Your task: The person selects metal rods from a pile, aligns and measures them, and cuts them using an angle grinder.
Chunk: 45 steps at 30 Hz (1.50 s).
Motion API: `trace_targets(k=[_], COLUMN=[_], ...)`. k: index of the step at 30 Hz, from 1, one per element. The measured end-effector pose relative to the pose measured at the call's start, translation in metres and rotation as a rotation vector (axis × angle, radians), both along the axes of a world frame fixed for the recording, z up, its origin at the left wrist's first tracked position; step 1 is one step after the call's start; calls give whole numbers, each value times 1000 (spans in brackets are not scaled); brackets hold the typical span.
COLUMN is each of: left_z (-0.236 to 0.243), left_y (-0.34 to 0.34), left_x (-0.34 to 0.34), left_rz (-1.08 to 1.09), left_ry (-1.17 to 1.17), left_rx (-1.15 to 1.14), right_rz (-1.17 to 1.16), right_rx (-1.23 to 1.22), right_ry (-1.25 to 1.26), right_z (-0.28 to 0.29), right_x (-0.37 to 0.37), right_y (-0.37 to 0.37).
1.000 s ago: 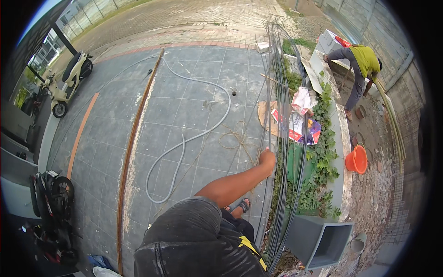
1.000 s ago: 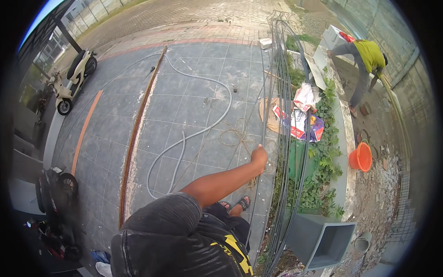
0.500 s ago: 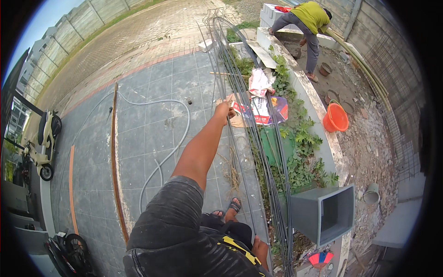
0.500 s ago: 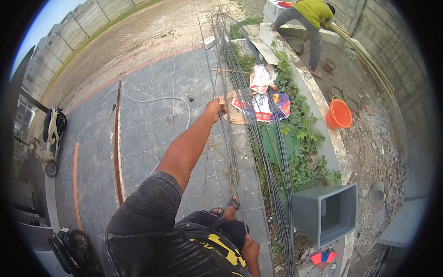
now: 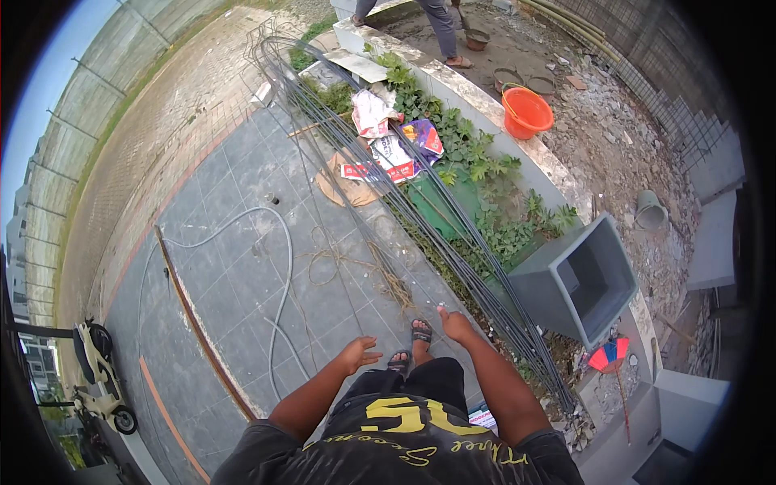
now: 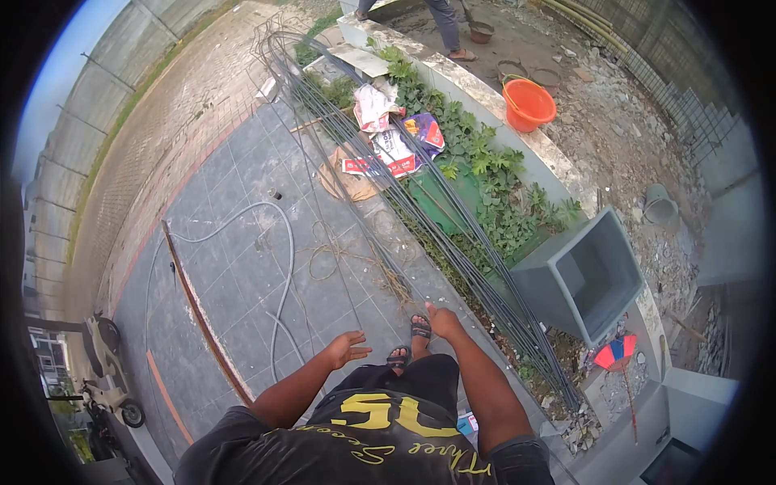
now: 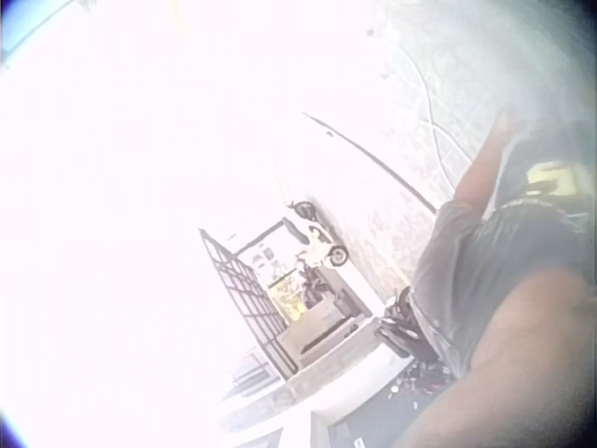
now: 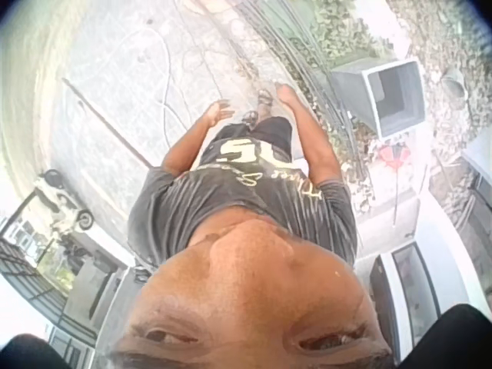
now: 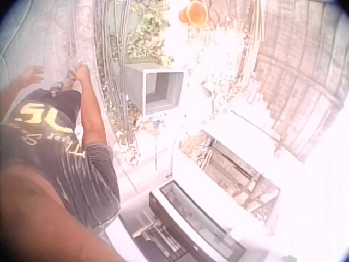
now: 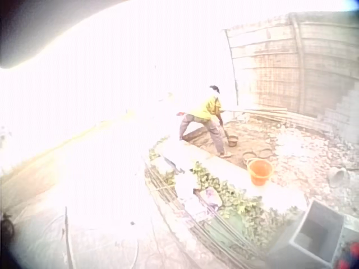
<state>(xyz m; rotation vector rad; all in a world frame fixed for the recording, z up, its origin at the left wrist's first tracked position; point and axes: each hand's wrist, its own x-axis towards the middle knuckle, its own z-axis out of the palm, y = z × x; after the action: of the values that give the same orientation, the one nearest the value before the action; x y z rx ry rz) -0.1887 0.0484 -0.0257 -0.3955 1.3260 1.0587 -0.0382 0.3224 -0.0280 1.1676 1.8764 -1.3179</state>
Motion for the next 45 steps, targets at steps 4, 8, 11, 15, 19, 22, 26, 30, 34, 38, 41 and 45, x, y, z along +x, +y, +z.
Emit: trace_targets(k=[4,8,11,15,19,22,26,30,34,38,41,45], left_z=[8,3,5,-9,-30,-45,-65,-89,-110,-111,-129,-126], left_y=[6,26,51,40,19,8,-12,-66,-123,-152,-175,-199], left_x=[25,46,64,67,54,46,37,59,78,107,94,127], left_rz=[-269,-440,-704,-830,-1014,-1154,-1179,-1270,-1432,-1602,-1622,-1503], left_ry=[20,260,422,607,644,697,663,567,557,608,638,683], left_rx=[-18,66,143,258,247,267,150,40,95,91,121,-21], right_rz=[25,-224,-183,-342,-386,-424,-417,-538,-572,-556,-568,-565], right_rx=[205,47,33,77,210,295,440,319,515,584,651,619], right_ry=[199,64,96,131,212,229,235,228,80,20,22,27], right_z=[-102,-90,-80,-41,-97,-144,-177,-236,-310,-389,-437,-481], right_x=[43,26,30,62,67,65,67,81,91,100,102,119], right_y=[-15,-44,-48,-68,-99,-136,-170,-194,-235,-276,-298,-319])
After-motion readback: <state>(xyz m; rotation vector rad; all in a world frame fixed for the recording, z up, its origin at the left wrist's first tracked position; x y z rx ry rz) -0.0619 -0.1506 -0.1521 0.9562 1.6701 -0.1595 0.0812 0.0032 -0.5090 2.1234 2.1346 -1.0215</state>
